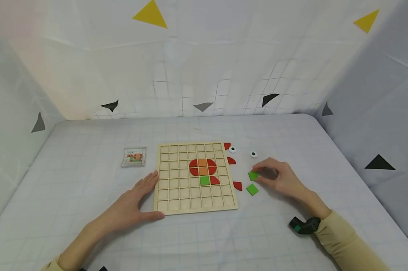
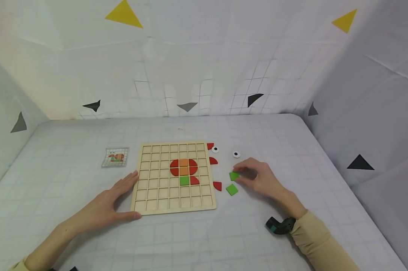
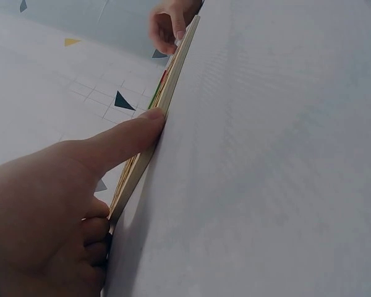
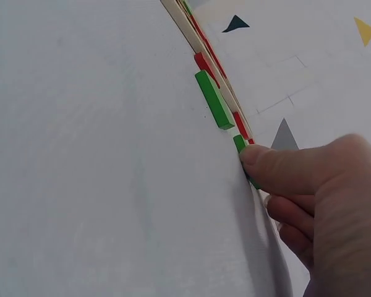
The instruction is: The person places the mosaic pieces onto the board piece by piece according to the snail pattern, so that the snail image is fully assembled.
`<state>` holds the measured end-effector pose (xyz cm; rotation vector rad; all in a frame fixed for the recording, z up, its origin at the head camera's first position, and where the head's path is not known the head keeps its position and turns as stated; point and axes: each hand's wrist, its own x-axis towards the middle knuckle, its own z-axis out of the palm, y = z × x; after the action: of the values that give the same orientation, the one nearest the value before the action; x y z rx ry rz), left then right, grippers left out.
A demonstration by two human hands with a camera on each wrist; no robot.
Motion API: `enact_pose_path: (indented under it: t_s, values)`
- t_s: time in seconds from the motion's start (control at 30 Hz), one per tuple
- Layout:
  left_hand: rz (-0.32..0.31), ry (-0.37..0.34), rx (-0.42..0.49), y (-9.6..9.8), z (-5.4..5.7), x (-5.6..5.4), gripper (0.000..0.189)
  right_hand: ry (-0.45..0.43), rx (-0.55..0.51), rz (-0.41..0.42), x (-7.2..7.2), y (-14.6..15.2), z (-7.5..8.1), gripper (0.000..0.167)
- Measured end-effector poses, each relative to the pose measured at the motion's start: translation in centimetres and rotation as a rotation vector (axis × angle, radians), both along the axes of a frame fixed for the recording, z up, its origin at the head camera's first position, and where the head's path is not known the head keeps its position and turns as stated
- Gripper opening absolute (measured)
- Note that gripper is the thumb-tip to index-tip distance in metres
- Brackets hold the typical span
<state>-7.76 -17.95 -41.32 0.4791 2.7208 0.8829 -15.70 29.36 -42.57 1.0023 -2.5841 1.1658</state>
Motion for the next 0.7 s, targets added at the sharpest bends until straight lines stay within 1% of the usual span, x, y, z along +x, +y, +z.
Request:
enact_pose_path:
  t_s: [0.17, 0.27, 0.37, 0.57, 0.7]
  values:
    - [0.001, 0.003, -0.005, 0.0, -0.1, 0.0, 0.112, 0.054, 0.009, -0.062, 0.8, -1.0, 1.6, 0.039]
    - [-0.002, 0.007, -0.004, 0.0, -0.1, 0.0, 0.112, 0.063, 0.007, -0.083, 1.0, -1.2, 1.9, 0.039]
    - [-0.004, -0.001, 0.005, 0.0, -0.1, 0.0, 0.112, 0.066, 0.001, -0.101, 0.8, -1.0, 1.3, 0.039]
    - [-0.008, 0.004, 0.021, -0.1, -0.1, 0.1, 0.111, 0.088, -0.002, -0.128, -0.4, 0.2, -1.0, 0.042]
    - [-0.009, 0.005, 0.026, -0.2, -0.2, 0.1, 0.111, 0.07, 0.009, -0.129, -0.6, 0.6, -1.3, 0.041]
